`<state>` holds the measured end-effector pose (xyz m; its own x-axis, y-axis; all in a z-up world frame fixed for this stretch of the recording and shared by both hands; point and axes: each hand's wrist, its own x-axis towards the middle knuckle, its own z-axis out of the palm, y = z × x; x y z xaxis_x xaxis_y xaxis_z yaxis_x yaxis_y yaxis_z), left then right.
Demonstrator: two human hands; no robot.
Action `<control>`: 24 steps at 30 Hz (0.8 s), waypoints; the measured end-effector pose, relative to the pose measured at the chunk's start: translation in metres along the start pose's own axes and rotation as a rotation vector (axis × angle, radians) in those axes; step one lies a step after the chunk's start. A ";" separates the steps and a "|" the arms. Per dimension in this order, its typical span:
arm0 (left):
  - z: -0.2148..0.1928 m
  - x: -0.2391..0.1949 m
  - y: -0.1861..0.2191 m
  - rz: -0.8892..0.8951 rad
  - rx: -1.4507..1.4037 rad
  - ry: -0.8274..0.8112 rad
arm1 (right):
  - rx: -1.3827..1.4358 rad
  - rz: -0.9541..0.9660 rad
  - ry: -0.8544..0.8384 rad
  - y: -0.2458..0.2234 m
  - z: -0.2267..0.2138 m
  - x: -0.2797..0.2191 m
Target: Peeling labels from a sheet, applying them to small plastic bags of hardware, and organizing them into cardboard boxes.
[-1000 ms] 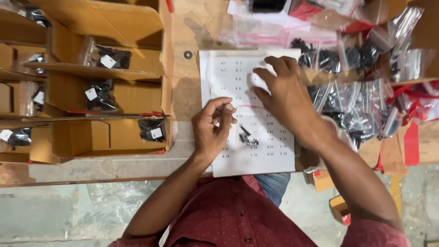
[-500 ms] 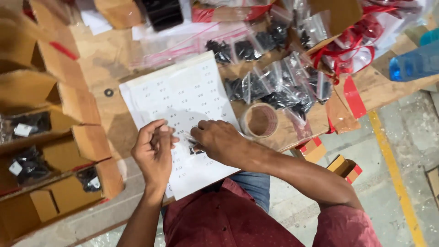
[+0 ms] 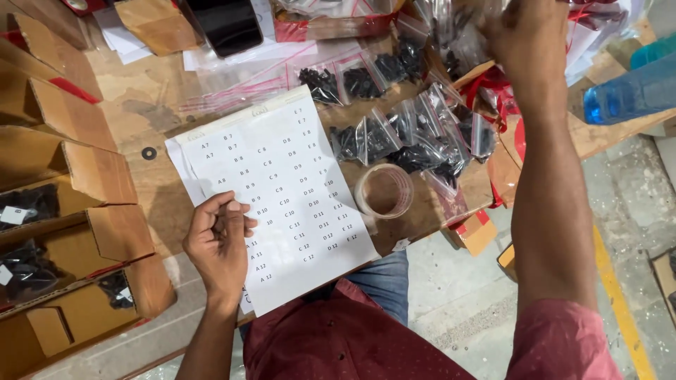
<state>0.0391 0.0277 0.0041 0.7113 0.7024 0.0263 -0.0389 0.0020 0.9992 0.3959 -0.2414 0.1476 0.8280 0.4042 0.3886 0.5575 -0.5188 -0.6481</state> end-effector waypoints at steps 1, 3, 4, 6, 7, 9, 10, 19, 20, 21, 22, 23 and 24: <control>0.000 0.002 0.001 0.002 0.001 0.005 | 0.003 -0.003 -0.002 0.003 0.000 -0.004; 0.001 0.002 0.000 0.016 0.015 0.016 | -0.639 -0.349 0.156 0.009 0.004 -0.011; 0.000 0.001 -0.001 0.008 0.021 0.021 | -0.633 -0.347 0.146 -0.002 0.004 -0.013; 0.001 0.002 -0.002 0.012 0.015 -0.003 | -0.450 -0.367 0.139 -0.023 0.003 -0.019; -0.001 0.002 -0.001 0.007 0.021 -0.006 | -0.448 -0.360 0.137 -0.020 0.005 -0.018; 0.000 0.002 -0.001 0.007 0.015 -0.023 | -0.484 -0.460 0.108 -0.016 0.004 -0.014; 0.001 0.002 -0.002 0.006 0.013 -0.021 | -0.485 -0.462 0.106 0.004 0.009 -0.009; -0.003 0.001 -0.005 0.018 -0.016 -0.018 | -0.561 -0.160 -0.279 0.020 0.032 0.000; -0.002 0.001 -0.005 0.015 -0.012 -0.022 | -0.547 -0.211 -0.208 0.009 0.028 -0.007; -0.001 0.002 -0.004 0.011 -0.008 -0.026 | -0.532 -0.263 -0.137 -0.001 0.024 -0.013; -0.001 0.002 -0.004 0.009 -0.009 -0.031 | -0.535 -0.259 -0.137 0.004 0.019 -0.019; -0.001 0.002 -0.004 0.005 -0.001 -0.034 | -0.530 -0.294 -0.222 0.008 0.014 -0.025; -0.001 0.002 -0.004 0.005 0.008 -0.033 | -0.522 -0.334 -0.306 0.013 0.011 -0.030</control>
<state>0.0403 0.0299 -0.0003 0.7337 0.6788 0.0318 -0.0369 -0.0069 0.9993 0.3771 -0.2521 0.1206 0.5956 0.7598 0.2609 0.7991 -0.5935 -0.0959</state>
